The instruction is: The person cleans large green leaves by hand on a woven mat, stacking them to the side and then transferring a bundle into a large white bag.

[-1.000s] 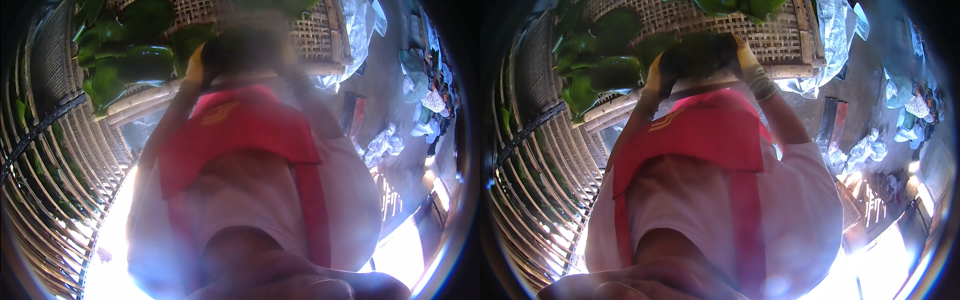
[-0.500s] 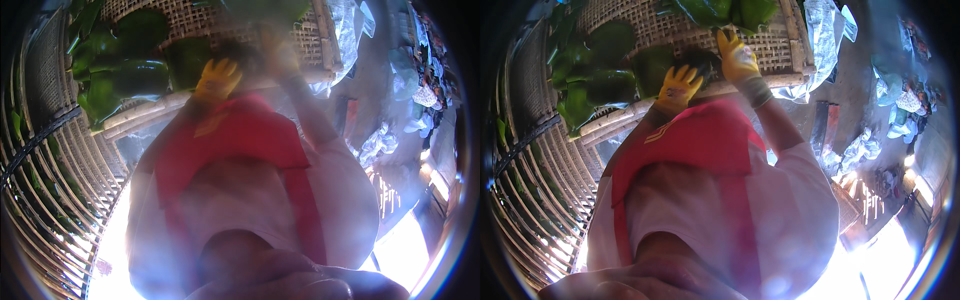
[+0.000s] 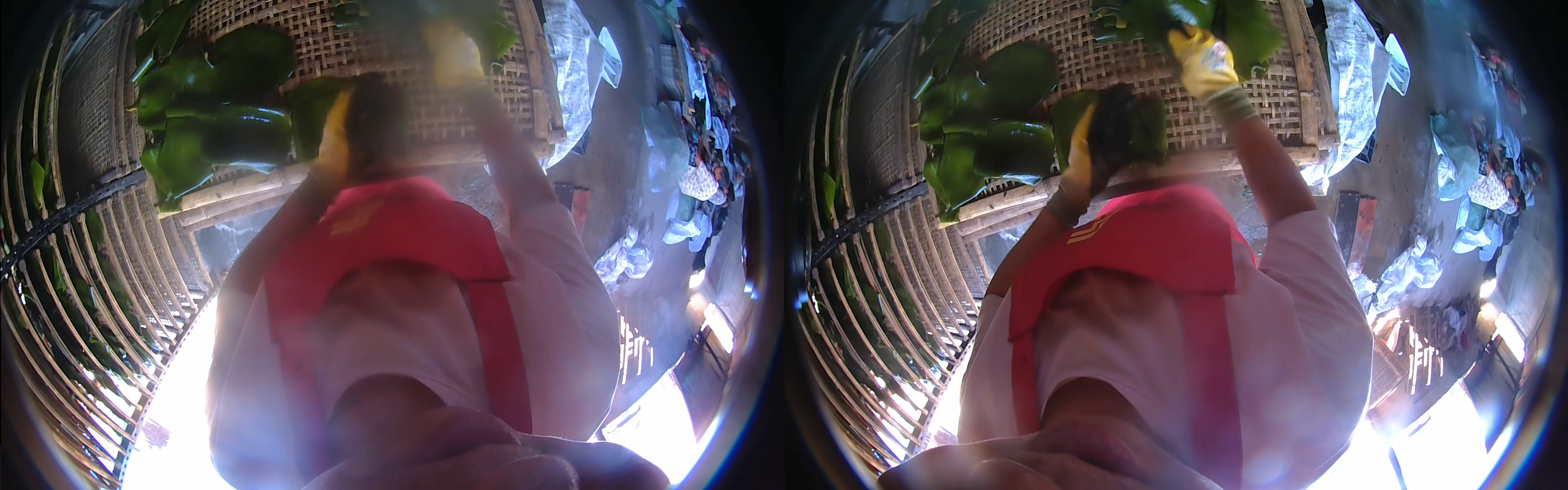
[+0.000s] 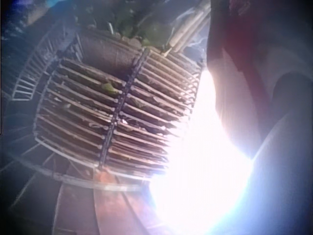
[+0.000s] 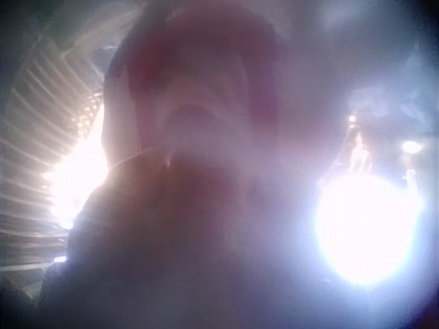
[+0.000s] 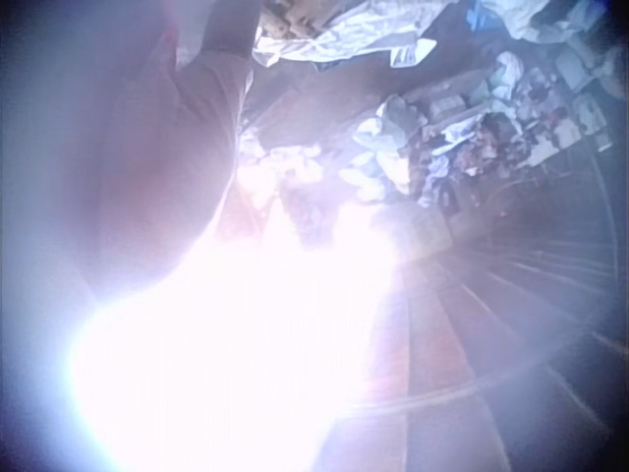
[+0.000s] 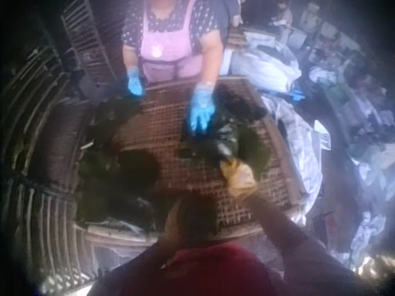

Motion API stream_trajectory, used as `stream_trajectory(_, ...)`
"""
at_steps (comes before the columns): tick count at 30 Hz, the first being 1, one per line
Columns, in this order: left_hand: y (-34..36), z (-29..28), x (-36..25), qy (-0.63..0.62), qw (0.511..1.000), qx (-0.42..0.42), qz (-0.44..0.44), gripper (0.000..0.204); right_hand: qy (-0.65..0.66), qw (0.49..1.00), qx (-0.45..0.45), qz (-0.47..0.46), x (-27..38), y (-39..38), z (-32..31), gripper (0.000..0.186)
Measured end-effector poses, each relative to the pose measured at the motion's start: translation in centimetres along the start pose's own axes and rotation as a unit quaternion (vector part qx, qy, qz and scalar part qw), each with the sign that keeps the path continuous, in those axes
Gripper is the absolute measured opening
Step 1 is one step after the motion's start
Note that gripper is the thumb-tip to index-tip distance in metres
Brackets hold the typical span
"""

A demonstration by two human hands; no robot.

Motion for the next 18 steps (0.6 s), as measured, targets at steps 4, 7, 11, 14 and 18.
stream_trajectory(4, 2.7, 0.1, 4.3, -0.446, 0.883, -0.016, -0.144, 0.044, 0.045, 0.973, -0.11, -0.196, 7.2, -4.3, -2.2, 0.043)
stream_trajectory(7, 2.2, -0.1, 10.1, -0.417, 0.877, -0.003, -0.238, 0.04, 0.074, 0.965, -0.081, -0.239, 11.1, -6.7, -3.4, 0.05)
stream_trajectory(11, 2.6, -3.8, 1.3, 0.115, 0.979, 0.088, 0.147, 0.043, 0.397, 0.916, -0.065, -0.008, 7.6, -7.2, -2.7, 0.052)
stream_trajectory(14, 2.1, -4.9, -1.7, 0.232, 0.926, 0.131, 0.267, 0.045, 0.687, 0.717, -0.064, 0.101, 6.2, -6.2, -2.5, 0.043)
stream_trajectory(18, 4.2, -6.6, 1.9, -0.313, 0.935, 0.097, -0.135, 0.043, 0.792, 0.577, 0.007, 0.202, 7.5, -3.2, -0.9, 0.031)
Point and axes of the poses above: each hand's wrist, its own y-axis towards the middle knuckle, its own z-axis out of the palm, x = y × z, the point moved 6 cm from there along y, towards the middle knuckle, and after that the axes turned 9 degrees about -x, right-handed, at the moved point
